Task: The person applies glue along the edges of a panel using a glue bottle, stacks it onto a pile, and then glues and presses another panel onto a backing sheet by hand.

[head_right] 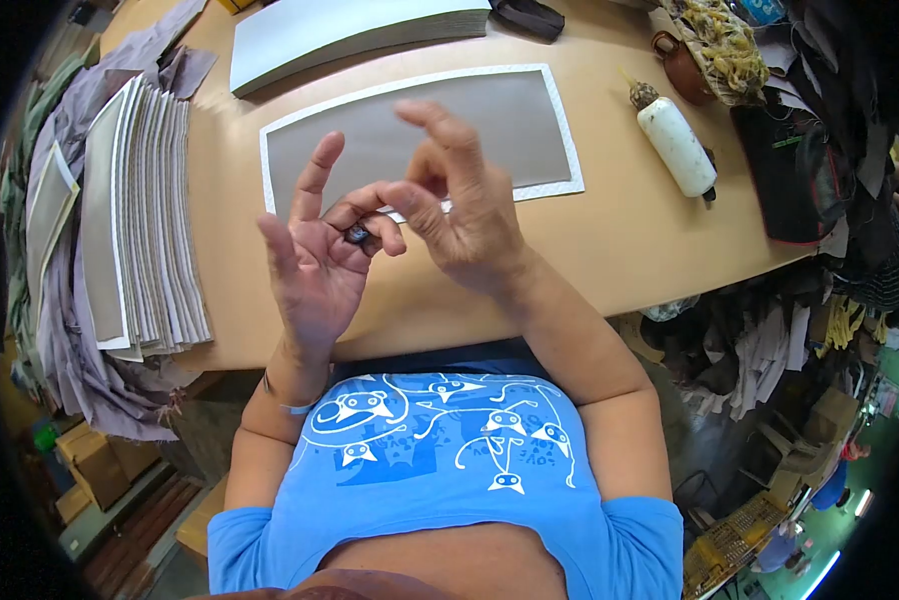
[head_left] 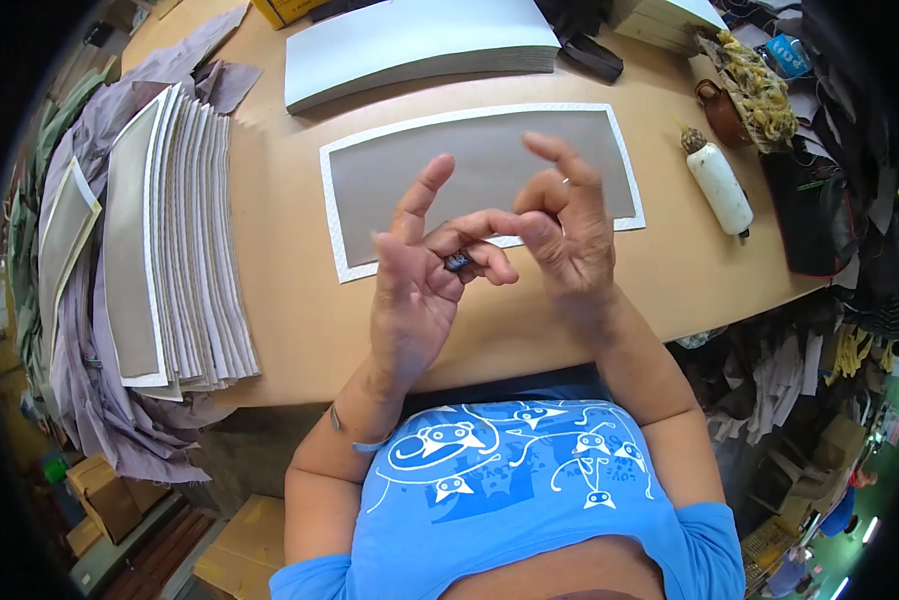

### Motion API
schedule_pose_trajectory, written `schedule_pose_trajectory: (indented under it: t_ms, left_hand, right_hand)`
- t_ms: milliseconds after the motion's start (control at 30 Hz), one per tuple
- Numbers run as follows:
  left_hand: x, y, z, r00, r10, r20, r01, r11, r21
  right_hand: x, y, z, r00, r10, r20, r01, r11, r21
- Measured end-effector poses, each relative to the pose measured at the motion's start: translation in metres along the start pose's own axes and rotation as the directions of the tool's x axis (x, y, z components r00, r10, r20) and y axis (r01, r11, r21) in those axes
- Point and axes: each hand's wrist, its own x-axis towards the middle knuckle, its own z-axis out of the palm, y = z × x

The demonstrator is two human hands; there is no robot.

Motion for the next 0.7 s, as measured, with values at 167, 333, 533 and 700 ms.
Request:
schedule_pose_trajectory:
  t_ms: [167, 333, 533, 700]
  left_hand:
    - [-0.002, 0.001, 0.003, 0.999, 0.004, -0.033, 0.001, 0.991, 0.137]
    - [-0.001, 0.002, -0.009, 0.991, -0.13, -0.003, 0.128, 0.975, -0.182]
    - [0.0, 0.003, -0.016, 0.972, -0.224, 0.066, 0.231, 0.89, -0.394]
    - [-0.002, 0.005, -0.019, 0.969, -0.237, 0.066, 0.244, 0.892, -0.381]
  right_hand:
    - [0.001, 0.005, 0.002, 0.994, -0.064, 0.083, 0.074, 0.99, -0.121]
    - [0.002, -0.003, -0.001, 0.987, -0.01, 0.16, 0.027, 0.994, -0.103]
    - [0.001, -0.003, -0.003, 0.976, -0.025, 0.215, 0.052, 0.992, -0.119]
    - [0.0, -0.008, -0.001, 0.968, -0.013, 0.249, 0.037, 0.995, -0.095]
